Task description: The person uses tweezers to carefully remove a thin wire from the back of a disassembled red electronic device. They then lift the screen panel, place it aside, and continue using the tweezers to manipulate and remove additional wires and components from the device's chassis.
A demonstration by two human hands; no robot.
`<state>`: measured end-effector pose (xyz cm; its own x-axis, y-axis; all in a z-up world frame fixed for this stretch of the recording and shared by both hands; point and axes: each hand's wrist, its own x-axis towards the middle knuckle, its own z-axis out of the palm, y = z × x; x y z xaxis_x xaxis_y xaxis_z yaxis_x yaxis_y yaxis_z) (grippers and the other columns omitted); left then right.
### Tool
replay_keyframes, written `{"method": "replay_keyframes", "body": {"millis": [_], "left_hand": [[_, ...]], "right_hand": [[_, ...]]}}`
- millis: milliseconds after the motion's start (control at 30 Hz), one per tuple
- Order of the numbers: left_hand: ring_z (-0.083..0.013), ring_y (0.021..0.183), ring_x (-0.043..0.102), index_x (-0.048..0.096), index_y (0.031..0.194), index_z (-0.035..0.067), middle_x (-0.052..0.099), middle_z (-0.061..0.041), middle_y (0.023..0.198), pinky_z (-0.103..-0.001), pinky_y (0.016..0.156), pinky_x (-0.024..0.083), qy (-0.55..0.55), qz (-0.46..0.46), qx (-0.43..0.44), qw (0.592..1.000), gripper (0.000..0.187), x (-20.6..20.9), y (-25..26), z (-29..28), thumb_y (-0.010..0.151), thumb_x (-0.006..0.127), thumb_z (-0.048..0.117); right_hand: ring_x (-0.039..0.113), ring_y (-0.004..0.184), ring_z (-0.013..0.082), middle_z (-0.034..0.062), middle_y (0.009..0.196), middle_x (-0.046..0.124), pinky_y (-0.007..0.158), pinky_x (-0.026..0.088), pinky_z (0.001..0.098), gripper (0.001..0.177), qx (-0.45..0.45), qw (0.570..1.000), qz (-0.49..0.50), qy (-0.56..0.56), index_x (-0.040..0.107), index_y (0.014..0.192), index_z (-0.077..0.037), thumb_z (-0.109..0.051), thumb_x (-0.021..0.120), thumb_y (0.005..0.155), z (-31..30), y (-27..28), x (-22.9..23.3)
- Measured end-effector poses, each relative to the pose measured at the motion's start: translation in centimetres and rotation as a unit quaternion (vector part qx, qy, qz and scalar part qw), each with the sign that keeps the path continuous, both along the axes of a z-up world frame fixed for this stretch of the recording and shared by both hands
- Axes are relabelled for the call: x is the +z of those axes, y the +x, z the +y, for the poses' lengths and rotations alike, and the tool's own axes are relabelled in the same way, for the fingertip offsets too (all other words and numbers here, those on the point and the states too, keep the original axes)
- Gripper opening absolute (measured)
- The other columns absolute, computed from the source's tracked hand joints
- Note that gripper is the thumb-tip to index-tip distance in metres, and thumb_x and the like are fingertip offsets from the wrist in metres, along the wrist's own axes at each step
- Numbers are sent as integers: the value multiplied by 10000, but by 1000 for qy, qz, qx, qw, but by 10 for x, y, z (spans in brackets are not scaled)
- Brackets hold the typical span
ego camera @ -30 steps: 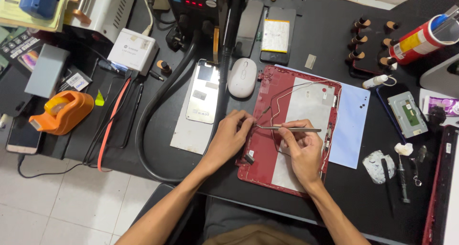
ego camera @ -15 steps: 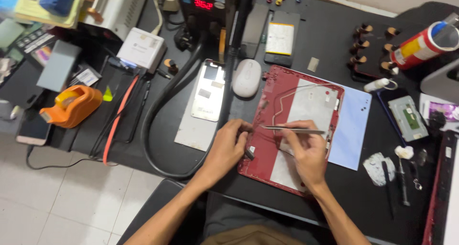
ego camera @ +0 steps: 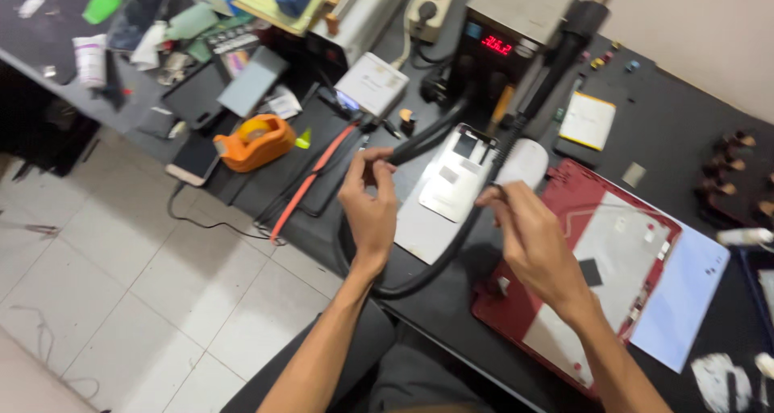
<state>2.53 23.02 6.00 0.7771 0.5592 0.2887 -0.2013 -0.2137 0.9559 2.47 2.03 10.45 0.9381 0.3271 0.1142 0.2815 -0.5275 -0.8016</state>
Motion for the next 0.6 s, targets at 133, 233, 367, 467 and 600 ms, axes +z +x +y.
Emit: {"method": "replay_keyframes", "body": {"millis": [133, 233, 367, 467, 600], "left_hand": [[-83, 720, 638, 683, 1048, -12, 689, -52, 826, -261, 655, 500, 1, -12, 10, 1000, 159, -9, 16, 22, 1000, 538, 31], [-75, 646, 544, 693, 1052, -10, 632, -43, 774, -254, 594, 443, 16, 5, 18, 1000, 159, -12, 18, 35, 1005, 547, 34], [-57, 605, 502, 693, 1017, -8, 599, -19, 722, -250, 544, 406, -5, 26, 18, 999, 150, -13, 23, 40, 981, 552, 29], [-78, 584, 466, 695, 1004, -13, 558, -35, 682, -268, 542, 378, 9, 24, 31, 999, 140, -15, 23, 44, 982, 560, 18], [-146, 635, 557, 684, 1002, -13, 629, -84, 804, -312, 594, 446, 85, -7, 73, 994, 138, -13, 27, 62, 969, 551, 4]], "right_hand": [[685, 837, 320, 201, 940, 711, 748, 521, 403, 142, 45, 997, -28, -58, 663, 1053, -13, -139, 607, 1017, 64, 45, 12], [693, 833, 362, 210, 906, 719, 725, 525, 436, 187, 5, 987, 10, -160, 699, 1077, -67, -224, 691, 975, 94, 79, 9], [678, 871, 389, 173, 935, 705, 734, 543, 472, 113, 55, 976, -129, -168, 731, 1003, -68, -109, 688, 906, 120, 113, -14], [673, 858, 391, 158, 920, 697, 730, 544, 491, 139, 102, 959, -179, -193, 752, 973, -76, -55, 681, 855, 132, 126, -34], [680, 869, 381, 145, 919, 706, 745, 543, 492, 88, 139, 955, -145, -217, 732, 941, -55, -127, 710, 896, 156, 133, -38]]}}
